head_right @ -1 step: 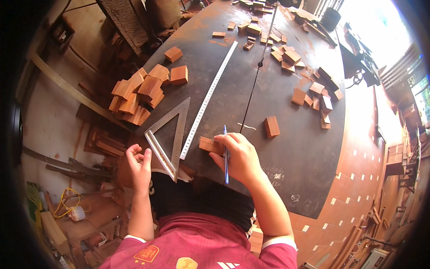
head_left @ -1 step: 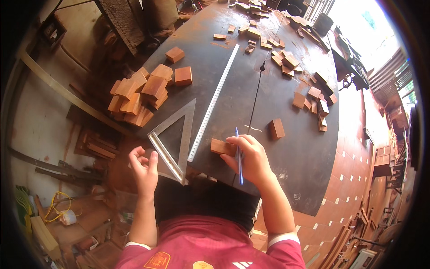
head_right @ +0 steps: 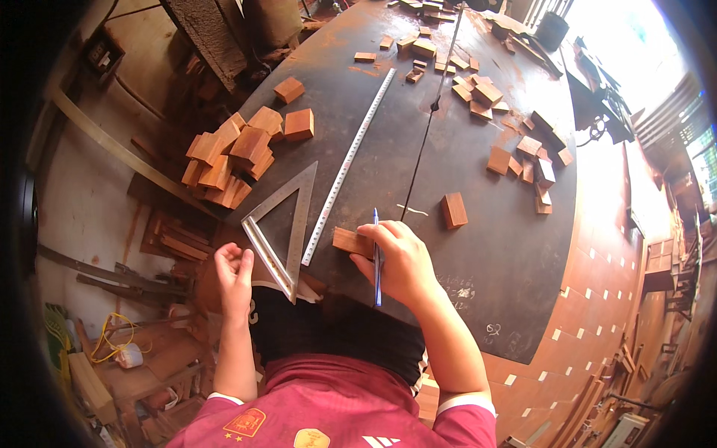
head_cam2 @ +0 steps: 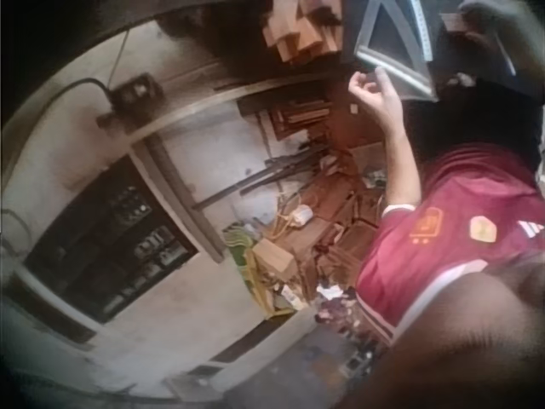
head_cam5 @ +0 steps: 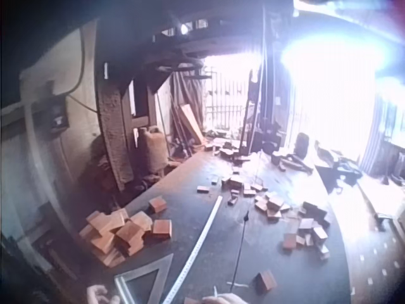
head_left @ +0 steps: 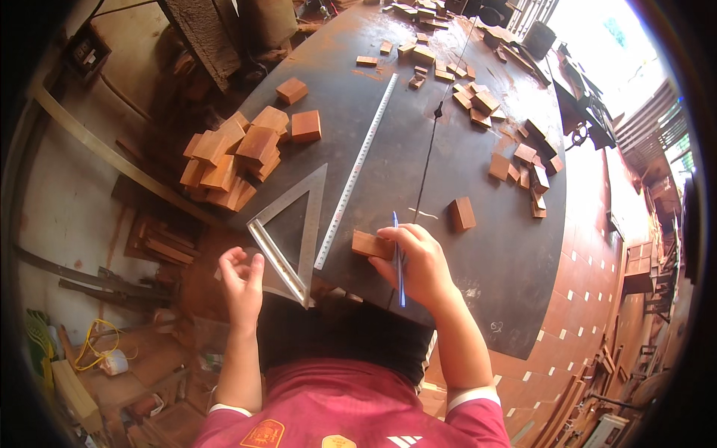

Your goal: The person repeatedly measures and marks small wooden blocks on a workbench using a metal set square and a blue pen. They pick up each block, align the square, draw lines, and place the marked pieces aside. The process continues throughout the clip with multiple blocks handled one at a time.

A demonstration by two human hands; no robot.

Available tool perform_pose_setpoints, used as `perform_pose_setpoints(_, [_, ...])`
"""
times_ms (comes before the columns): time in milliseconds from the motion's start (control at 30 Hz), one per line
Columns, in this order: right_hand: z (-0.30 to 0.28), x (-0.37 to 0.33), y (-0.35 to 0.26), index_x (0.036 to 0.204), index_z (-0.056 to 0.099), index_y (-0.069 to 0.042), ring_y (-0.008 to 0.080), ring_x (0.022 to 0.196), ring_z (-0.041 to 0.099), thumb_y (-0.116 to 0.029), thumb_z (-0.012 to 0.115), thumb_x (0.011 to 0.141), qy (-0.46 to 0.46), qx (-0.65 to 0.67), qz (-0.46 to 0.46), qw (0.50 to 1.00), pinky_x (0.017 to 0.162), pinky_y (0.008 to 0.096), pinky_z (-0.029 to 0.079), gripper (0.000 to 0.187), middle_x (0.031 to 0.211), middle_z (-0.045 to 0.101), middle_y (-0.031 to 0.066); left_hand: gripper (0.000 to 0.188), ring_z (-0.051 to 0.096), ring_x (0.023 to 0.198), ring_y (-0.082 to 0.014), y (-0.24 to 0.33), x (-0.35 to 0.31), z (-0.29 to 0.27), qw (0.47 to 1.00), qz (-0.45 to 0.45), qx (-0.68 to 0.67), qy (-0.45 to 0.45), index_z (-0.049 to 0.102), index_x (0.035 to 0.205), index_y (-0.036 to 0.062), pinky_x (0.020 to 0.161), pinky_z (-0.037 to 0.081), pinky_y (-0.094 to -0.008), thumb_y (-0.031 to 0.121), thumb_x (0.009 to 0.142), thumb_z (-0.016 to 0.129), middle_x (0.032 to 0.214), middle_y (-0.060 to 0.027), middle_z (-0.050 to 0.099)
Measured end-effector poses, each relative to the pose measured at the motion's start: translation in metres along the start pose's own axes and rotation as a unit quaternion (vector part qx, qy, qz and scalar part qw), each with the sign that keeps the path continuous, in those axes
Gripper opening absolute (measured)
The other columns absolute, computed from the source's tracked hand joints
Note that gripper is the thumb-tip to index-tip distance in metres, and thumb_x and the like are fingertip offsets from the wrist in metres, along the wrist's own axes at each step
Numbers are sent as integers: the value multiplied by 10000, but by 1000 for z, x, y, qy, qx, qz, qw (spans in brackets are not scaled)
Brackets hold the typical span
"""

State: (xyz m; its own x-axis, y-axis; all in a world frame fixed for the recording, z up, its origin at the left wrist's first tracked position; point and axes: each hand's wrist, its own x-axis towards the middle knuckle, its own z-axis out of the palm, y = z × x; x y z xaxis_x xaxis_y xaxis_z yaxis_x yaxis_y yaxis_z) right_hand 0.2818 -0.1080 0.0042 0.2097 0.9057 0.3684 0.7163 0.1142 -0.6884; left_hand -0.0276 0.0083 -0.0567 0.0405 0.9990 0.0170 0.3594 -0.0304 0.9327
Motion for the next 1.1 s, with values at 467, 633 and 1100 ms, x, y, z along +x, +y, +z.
perform_pose_setpoints(467, [3, 2, 10, 1053, 708, 12, 73, 749, 594, -130, 888, 822, 49, 216, 189, 957, 677, 234, 488, 325, 855, 673, 10, 396, 641, 776, -245, 15, -10, 4, 974, 113, 175, -89, 669, 1071, -26, 701, 520, -352, 323, 925, 785, 961, -150, 698])
perform_pose_setpoints(633, [-3, 1, 12, 1049, 719, 6, 62, 758, 623, -177, 921, 796, -32, 344, 221, 912, 686, 243, 519, 371, 866, 713, 21, 799, 561, 1227, -336, 89, -26, 7, 913, 319, 242, -79, 563, 1349, 44, 1007, 448, -429, 318, 698, 936, 1337, -174, 584])
perform_pose_setpoints(1100, [9, 1, 7, 1018, 720, -12, 110, 737, 660, -111, 839, 856, 96, 250, 146, 953, 660, 259, 531, 223, 798, 695, 50, 629, 574, 1199, -324, 167, 59, 52, 843, 408, 288, -201, 669, 1231, 135, 1009, 420, -489, 180, 645, 896, 1209, -91, 639])
